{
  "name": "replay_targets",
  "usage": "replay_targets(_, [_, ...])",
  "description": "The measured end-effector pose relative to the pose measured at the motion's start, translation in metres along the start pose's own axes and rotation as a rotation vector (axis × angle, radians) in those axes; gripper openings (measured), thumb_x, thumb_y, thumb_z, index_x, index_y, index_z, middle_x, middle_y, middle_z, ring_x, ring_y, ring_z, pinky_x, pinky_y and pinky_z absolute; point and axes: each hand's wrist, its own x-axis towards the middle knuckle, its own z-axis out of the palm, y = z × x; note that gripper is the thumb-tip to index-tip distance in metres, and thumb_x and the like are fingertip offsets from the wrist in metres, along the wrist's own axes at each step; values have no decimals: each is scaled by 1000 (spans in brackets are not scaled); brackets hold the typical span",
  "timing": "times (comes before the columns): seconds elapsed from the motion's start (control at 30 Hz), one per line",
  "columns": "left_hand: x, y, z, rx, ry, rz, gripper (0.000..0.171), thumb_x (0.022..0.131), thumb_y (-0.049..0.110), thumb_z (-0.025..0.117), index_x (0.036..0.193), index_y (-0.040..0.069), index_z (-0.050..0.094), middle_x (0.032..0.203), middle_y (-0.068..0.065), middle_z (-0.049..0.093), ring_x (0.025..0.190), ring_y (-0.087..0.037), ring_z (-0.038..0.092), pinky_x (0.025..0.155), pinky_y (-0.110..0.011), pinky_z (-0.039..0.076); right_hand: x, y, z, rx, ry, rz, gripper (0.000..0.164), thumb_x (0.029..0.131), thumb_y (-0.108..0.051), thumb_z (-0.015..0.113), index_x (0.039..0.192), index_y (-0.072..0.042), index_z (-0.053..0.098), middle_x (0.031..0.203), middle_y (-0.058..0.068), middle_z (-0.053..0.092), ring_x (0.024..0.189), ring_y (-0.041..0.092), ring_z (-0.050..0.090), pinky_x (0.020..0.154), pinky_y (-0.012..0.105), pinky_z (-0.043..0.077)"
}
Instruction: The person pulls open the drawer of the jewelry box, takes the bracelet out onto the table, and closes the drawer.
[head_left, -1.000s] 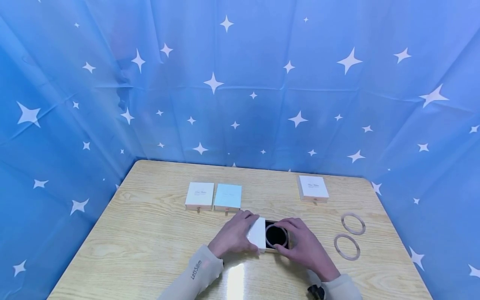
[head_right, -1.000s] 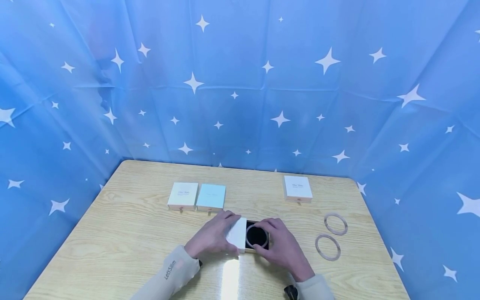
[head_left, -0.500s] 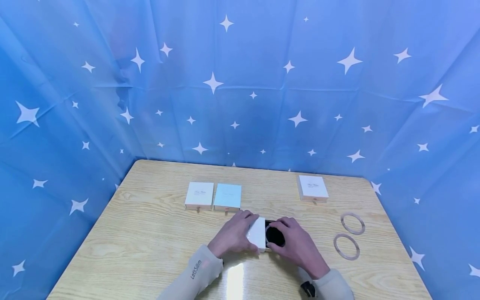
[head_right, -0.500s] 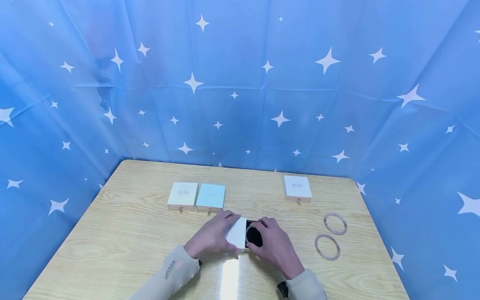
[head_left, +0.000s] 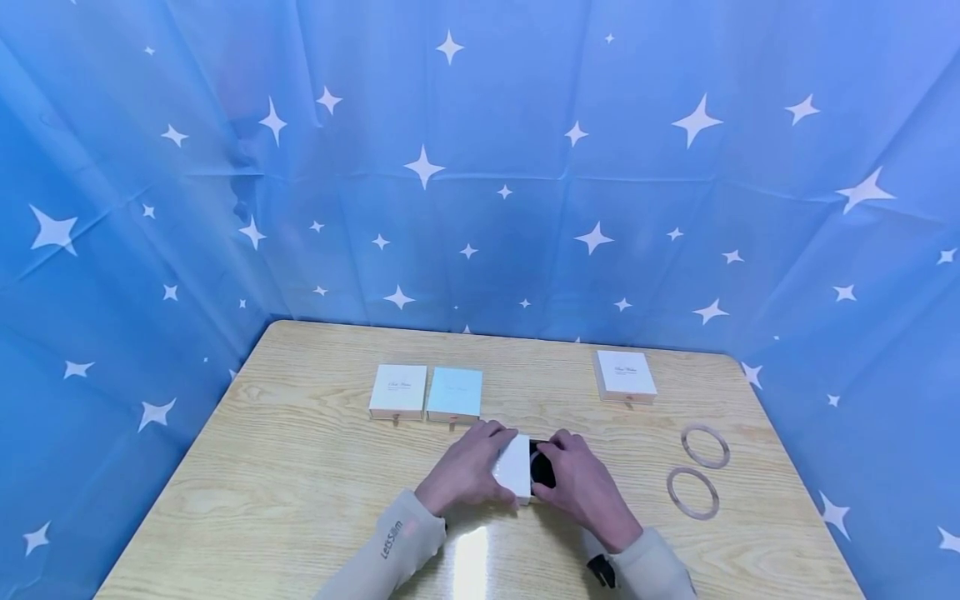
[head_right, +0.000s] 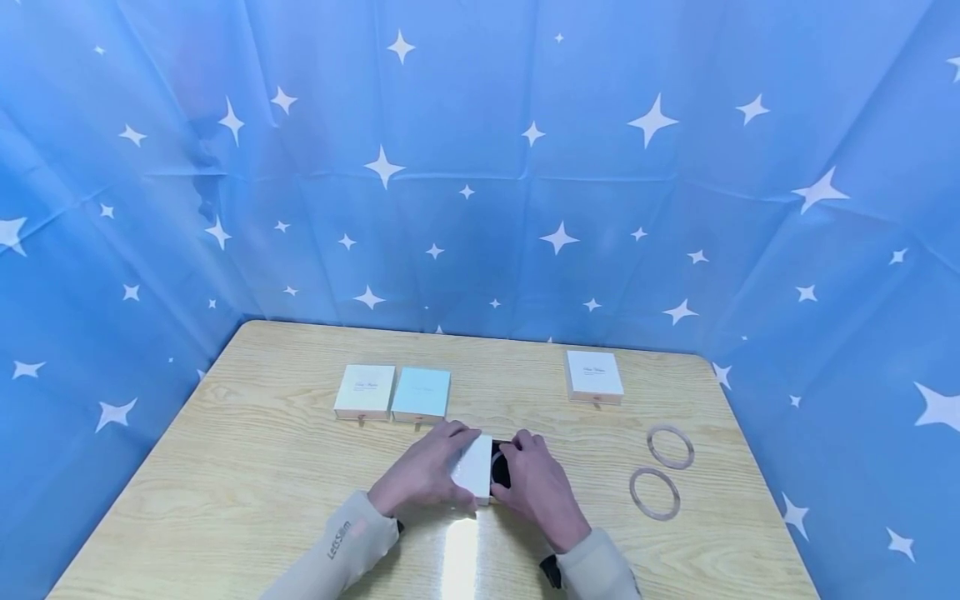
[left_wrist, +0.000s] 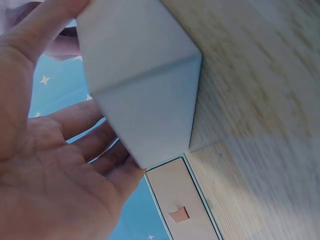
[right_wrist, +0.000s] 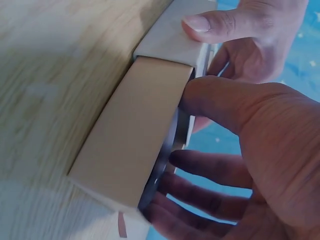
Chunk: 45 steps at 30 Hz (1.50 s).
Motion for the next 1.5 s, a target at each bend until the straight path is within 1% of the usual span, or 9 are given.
replay_targets(0.2, [-1, 0, -1, -3, -3, -3, 108, 63, 52, 94, 153, 15, 48, 141, 1, 58, 123, -15, 52, 99, -32, 52, 2, -2, -1, 21, -26, 8, 50, 75, -27, 90, 110, 5, 75, 103, 11, 66, 93, 25, 61, 78, 35, 58])
replay_targets(0.47, [0, 1, 0, -3, 5, 5, 107, 62, 51, 95, 152, 13, 50, 140, 0, 58, 122, -17, 52, 98, -32, 53, 4, -1, 0, 40, -19, -12, 50, 73, -27, 91, 109, 5, 75, 102, 12, 67, 92, 25, 60, 78, 34, 58])
replay_targets(0.6, [0, 1, 0, -1, 5, 5, 107, 62, 51, 95, 151, 13, 50, 140, 0, 58, 122, -16, 52, 98, -32, 52, 5, 1, 1, 33, -13, -31, 50, 72, -30, 91, 107, 4, 76, 101, 13, 68, 92, 26, 61, 77, 34, 58])
replay_targets(0.83, [0, 1, 0, -9, 8, 5, 106, 62, 49, 96, 151, 14, 51, 138, 0, 59, 119, -16, 52, 93, -30, 53, 7, 1, -1, 15, -24, -42, 55, 73, -41, 90, 106, 2, 77, 99, 11, 70, 88, 25, 60, 76, 32, 56])
replay_targets(1.0, [-1, 2, -1, -9, 7, 8, 105, 62, 49, 96, 151, 14, 51, 138, 0, 59, 119, -16, 52, 93, -29, 52, 9, 0, -3, 1, -64, -26, 55, 72, -39, 90, 109, 1, 77, 99, 9, 69, 88, 22, 56, 73, 30, 54])
replay_targets(1.1, [-1, 2, -2, -8, 10, 10, 105, 63, 49, 95, 151, 13, 51, 138, 0, 59, 120, -16, 52, 93, -29, 52, 9, 0, -6, -8, -74, -23, 55, 72, -38, 89, 110, 0, 77, 99, 8, 68, 88, 22, 55, 72, 29, 54])
replay_targets(1.23, [-1, 1, -1, -5, 14, 15, 105, 63, 50, 95, 151, 13, 51, 138, 0, 59, 120, -16, 52, 95, -30, 52, 9, 2, -8, -8, -65, -31, 54, 69, -34, 90, 110, -2, 77, 100, 7, 66, 88, 24, 56, 72, 29, 55])
replay_targets(1.33, [-1, 1, -1, -4, 15, 18, 105, 63, 50, 95, 151, 13, 50, 137, 0, 59, 121, -16, 52, 95, -30, 52, 8, 4, -10, 9, -55, -34, 52, 68, -30, 87, 111, -2, 77, 101, 7, 65, 90, 25, 56, 73, 30, 55])
replay_targets(1.5, [-1, 1, 0, -5, 11, 13, 106, 63, 50, 95, 152, 14, 49, 138, 1, 59, 123, -16, 52, 100, -31, 52, 6, 8, -13, 54, -31, 4, 50, 66, -28, 83, 110, -5, 76, 105, 8, 64, 93, 26, 56, 74, 32, 54])
